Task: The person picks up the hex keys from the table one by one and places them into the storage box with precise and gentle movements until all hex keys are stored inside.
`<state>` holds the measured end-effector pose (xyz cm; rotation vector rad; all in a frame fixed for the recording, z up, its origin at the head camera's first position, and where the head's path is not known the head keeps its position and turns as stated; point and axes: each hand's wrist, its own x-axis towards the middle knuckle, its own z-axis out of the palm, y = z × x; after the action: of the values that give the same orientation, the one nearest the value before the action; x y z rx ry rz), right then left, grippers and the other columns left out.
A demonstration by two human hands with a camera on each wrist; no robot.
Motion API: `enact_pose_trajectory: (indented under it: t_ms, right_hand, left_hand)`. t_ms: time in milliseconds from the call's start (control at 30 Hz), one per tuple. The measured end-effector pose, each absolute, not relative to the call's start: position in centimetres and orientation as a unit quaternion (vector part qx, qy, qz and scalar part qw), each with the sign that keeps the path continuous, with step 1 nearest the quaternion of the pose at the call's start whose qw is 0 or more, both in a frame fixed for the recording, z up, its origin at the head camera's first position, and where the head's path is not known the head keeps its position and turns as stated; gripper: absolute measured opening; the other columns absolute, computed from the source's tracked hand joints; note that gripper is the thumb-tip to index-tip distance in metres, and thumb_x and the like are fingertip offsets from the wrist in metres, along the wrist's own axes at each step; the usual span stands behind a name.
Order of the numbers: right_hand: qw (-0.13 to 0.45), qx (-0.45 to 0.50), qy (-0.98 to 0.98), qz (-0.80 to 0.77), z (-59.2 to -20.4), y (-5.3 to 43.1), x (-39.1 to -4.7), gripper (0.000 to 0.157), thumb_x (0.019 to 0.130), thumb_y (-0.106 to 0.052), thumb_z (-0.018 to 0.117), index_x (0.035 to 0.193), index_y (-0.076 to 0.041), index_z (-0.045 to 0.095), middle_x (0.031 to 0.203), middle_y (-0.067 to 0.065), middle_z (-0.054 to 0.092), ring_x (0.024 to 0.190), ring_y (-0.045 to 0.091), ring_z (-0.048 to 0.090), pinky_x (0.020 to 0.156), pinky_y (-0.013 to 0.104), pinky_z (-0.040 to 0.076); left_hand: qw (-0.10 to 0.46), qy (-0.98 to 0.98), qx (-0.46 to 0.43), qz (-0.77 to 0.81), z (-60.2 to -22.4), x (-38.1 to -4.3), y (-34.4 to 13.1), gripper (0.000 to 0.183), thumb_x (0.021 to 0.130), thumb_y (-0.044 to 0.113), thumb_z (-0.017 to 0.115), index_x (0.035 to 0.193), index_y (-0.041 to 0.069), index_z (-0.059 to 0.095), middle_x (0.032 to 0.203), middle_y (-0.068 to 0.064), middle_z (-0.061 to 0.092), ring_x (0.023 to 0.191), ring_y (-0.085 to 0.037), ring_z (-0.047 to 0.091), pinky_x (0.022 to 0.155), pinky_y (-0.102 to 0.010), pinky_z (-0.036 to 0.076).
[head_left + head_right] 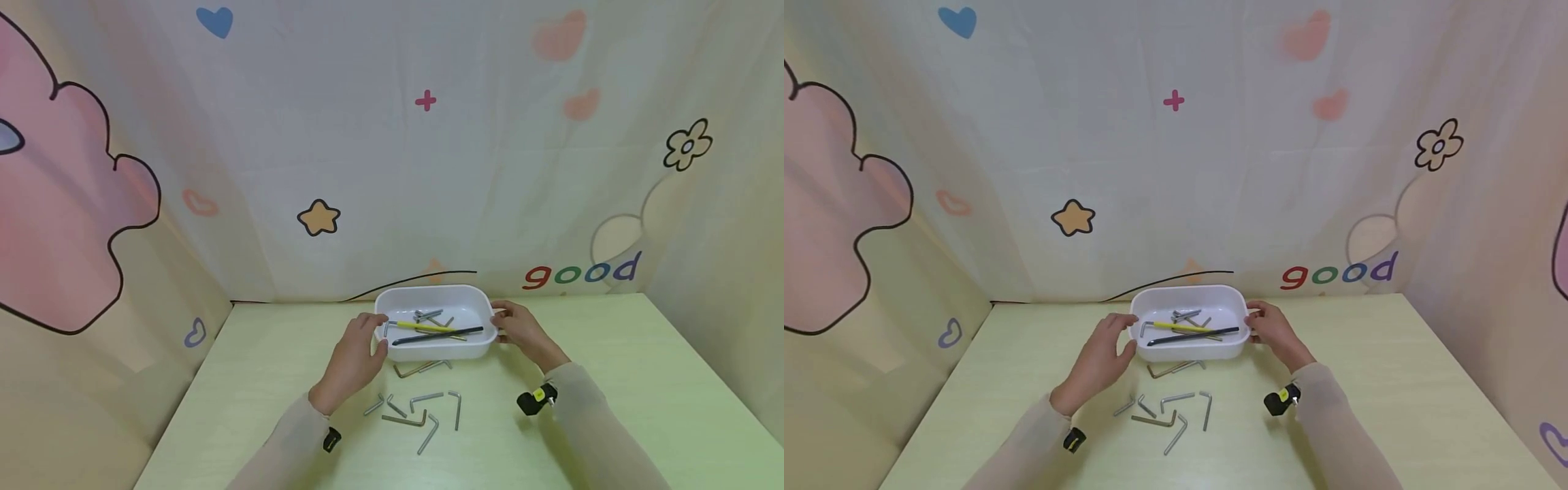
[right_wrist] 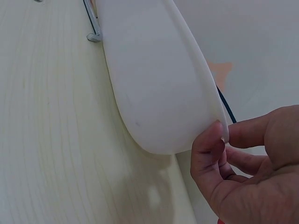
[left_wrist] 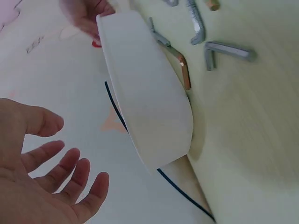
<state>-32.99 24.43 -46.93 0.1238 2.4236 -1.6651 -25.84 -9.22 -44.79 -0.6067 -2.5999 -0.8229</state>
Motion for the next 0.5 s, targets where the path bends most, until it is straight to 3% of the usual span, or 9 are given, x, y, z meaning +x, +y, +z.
enact_pose_trajectory:
  t_ms: [300,500]
  right_hand:
    - [0.099,0.043,0.820,-0.561,-46.7,24.3,-32.7,0.047,0.101,-0.009,0.049,0.146,-0.002,0.040,0.121,0.018,0.047,0.100,0.025,0.053,0.076,0.026,0.056]
    - [0.096,0.045,0.818,-0.565,-46.9,24.3,-32.8,0.046,0.100,-0.009,0.049,0.145,-0.002,0.040,0.121,0.018,0.048,0.099,0.025,0.053,0.075,0.026,0.056]
  left_hand:
    - [0.171,-0.926,-0.304,-0.147,-45.9,-22.9,-8.8,0.036,0.091,0.020,0.067,0.126,0.013,0.061,0.120,0.000,0.062,0.111,-0.020,0.057,0.089,-0.035,0.052]
    - [0.121,-0.930,-0.329,-0.106,-46.5,-21.5,-8.4,0.034,0.092,0.028,0.067,0.124,0.017,0.062,0.120,0.001,0.061,0.111,-0.018,0.057,0.090,-0.034,0.052]
